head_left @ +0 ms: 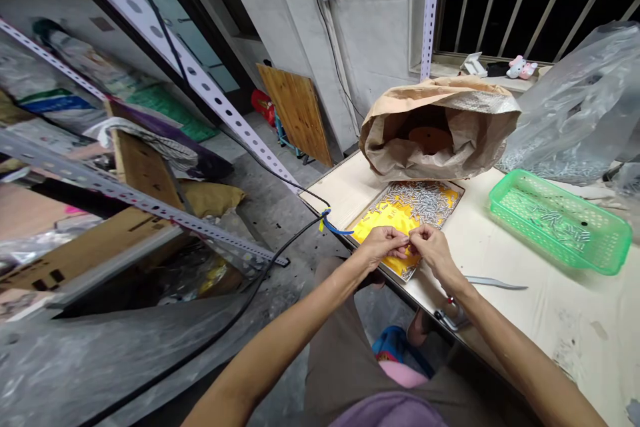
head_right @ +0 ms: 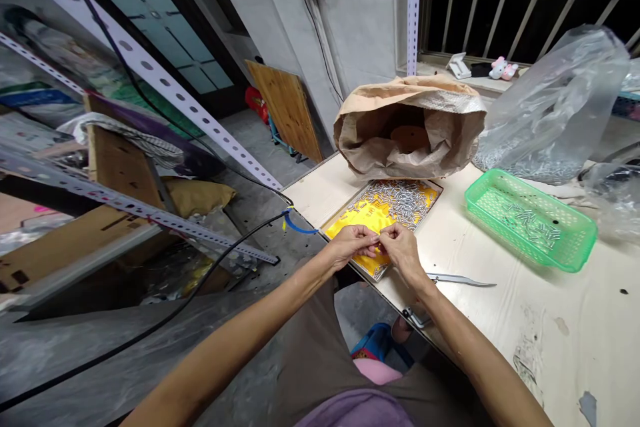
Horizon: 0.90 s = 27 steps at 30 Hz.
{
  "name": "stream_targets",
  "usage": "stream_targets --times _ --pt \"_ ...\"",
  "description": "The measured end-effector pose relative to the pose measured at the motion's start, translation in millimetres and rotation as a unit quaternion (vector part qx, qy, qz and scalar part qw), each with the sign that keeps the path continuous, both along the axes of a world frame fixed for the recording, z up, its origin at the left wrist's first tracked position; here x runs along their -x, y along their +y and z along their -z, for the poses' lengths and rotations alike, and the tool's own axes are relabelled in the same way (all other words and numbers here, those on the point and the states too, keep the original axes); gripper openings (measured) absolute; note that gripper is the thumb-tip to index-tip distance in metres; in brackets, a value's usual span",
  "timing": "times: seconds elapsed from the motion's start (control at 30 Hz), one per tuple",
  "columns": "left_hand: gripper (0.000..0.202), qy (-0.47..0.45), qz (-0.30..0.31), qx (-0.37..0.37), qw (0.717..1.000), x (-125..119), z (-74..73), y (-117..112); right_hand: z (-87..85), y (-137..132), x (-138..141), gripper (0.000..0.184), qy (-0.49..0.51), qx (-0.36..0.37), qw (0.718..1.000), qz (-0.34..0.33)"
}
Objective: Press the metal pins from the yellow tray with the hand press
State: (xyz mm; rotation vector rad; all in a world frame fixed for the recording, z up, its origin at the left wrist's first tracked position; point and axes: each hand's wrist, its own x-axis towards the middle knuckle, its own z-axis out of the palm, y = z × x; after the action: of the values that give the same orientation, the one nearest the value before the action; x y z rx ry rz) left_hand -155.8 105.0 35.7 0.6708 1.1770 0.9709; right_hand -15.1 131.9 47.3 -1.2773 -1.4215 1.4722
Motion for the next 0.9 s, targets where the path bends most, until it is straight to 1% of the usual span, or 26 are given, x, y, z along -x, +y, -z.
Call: stream_targets --times 0.07,0.13,0.23,0.3,0.33,0.37,0.4,0.43,0.47,0.5,0.53,0.57,0.6,0.63,0.67,0.7,0.73,0.77,0.8,0.83,0.9 --pt "0.03 0.03 -0.025 -0.018 0.999 -3.1 -3.3 0.8 -2.0 -0.7 -1.9 0.008 -0.016 -0.034 0.999 0.011" --pt "0.028 0.023 -0.037 -0.011 0.999 -5.2 -6.2 3.1 -4.4 -0.9 -3.8 0.008 -0.041 -0.094 0.995 0.021" --pt "0.024 -0.031 -0.03 0.027 0.999 -5.3 -8.2 7.2 -5.9 0.4 -6.6 0.009 -0.079 -0.181 0.98 0.021" --pt "0.022 -0.029 -0.019 0.032 0.999 -3.5 -6.8 8.4 -4.6 2.8 -8.6 0.009 -0.093 -0.21 0.973 -0.003" --pt "0.02 -0.003 -0.014 0.023 1.0 -2.4 -5.2 8.1 -3.3 4.7 -9.5 0.011 -0.102 -0.224 0.969 -0.018" --pt "0.019 0.044 -0.006 0.007 0.999 -1.3 -3.1 7.2 -1.9 6.9 -10.3 0.013 -0.111 -0.237 0.965 -0.031" --pt "0.017 0.111 0.008 -0.014 0.994 -0.4 -0.6 5.7 -0.5 9.5 -11.0 0.015 -0.121 -0.249 0.96 -0.041" --pt "0.014 0.194 0.028 -0.042 0.98 0.3 2.1 3.7 0.7 12.3 -11.8 0.016 -0.13 -0.259 0.956 -0.047" --pt "0.011 0.288 0.052 -0.078 0.953 0.7 4.8 1.2 1.4 15.1 -12.9 0.016 -0.135 -0.265 0.953 -0.053" --pt "0.009 0.388 0.08 -0.117 0.911 0.8 7.4 -1.5 1.4 17.5 -14.7 0.014 -0.139 -0.269 0.951 -0.061" --pt "0.008 0.482 0.114 -0.154 0.855 0.6 9.7 -4.4 0.7 19.1 -17.4 0.013 -0.145 -0.278 0.947 -0.07" --pt "0.009 0.563 0.149 -0.187 0.791 0.3 11.4 -7.2 -0.7 19.5 -21.6 0.013 -0.154 -0.291 0.94 -0.083" --pt "0.011 0.627 0.185 -0.211 0.727 -0.2 12.5 -9.7 -2.9 18.3 -27.7 0.014 -0.169 -0.308 0.931 -0.097" --pt "0.013 0.673 0.22 -0.221 0.67 -0.7 12.7 -11.7 -5.4 15.2 -35.8 0.017 -0.188 -0.326 0.92 -0.109" --pt "0.015 0.704 0.251 -0.218 0.627 -1.2 11.9 -13.1 -8.2 10.2 -46.2 0.02 -0.212 -0.342 0.908 -0.117" --pt "0.017 0.722 0.273 -0.208 0.602 -1.8 10.1 -14.0 -10.7 3.1 -58.4 0.024 -0.24 -0.353 0.896 -0.122" --pt "0.018 0.727 0.282 -0.197 0.594 -2.8 7.3 -14.5 -12.6 -5.9 -72.3 0.026 -0.269 -0.356 0.886 -0.126" --pt "0.018 0.722 0.278 -0.19 0.605 -4.3 3.9 -14.9 -13.6 -16.6 -87.0 0.028 -0.3 -0.354 0.876 -0.131" --pt "0.018 0.704 0.261 -0.191 0.632 -6.9 -0.1 -15.4 -13.4 -28.4 -102.0 0.029 -0.328 -0.346 0.868 -0.138" --pt "0.016 0.671 0.238 -0.196 0.674 -10.8 -4.2 -16.3 -11.9 -41.0 -116.3 0.03 -0.352 -0.333 0.862 -0.15" --pt "0.012 0.555 0.196 -0.185 0.787 -23.5 -11.4 -19.8 -5.3 -66.2 -140.4 0.028 -0.384 -0.305 0.854 -0.173"
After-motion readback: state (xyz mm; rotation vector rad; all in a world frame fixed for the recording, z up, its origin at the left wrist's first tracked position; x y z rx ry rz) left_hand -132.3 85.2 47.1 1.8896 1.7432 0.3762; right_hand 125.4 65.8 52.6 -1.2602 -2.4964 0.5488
